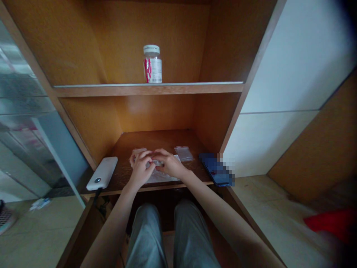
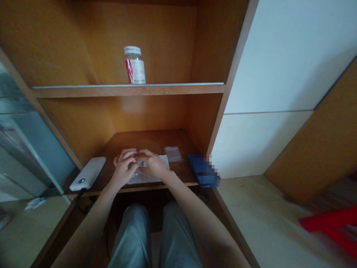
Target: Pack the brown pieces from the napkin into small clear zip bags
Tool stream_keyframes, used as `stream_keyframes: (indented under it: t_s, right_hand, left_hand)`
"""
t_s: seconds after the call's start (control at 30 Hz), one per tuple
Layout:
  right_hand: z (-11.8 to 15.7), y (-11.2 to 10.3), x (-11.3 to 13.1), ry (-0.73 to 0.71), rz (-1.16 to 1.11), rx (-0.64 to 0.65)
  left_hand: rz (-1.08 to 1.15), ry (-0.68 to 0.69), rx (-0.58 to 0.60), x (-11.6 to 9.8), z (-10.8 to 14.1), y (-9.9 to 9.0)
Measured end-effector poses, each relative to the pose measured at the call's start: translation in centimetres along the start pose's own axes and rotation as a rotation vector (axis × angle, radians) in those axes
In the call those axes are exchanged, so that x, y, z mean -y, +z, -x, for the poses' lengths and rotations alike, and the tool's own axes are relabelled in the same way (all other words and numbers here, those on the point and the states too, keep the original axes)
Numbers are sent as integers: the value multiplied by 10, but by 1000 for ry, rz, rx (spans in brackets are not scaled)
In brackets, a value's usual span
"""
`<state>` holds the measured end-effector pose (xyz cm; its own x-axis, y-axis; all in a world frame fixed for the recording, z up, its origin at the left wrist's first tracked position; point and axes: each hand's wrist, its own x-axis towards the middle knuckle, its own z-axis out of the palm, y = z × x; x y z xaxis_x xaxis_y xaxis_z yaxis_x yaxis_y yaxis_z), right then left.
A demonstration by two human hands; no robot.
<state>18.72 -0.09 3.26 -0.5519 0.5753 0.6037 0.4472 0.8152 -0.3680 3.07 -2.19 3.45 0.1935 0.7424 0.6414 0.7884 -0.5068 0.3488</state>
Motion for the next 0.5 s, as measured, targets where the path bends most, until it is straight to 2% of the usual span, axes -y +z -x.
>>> stream_keyframes:
  t_s: [0.2,0.37,0.5]
  right_hand:
    - [-2,-8,1,79,171,91]
    - [-2,-16,2,168,191,125]
    - [0,-14,0,188,168,140]
  left_hand:
    - [23,-26,107,1,6,-1]
    - [71,12,226,11,9,-3]
    - [48,5,247,19,9,-1]
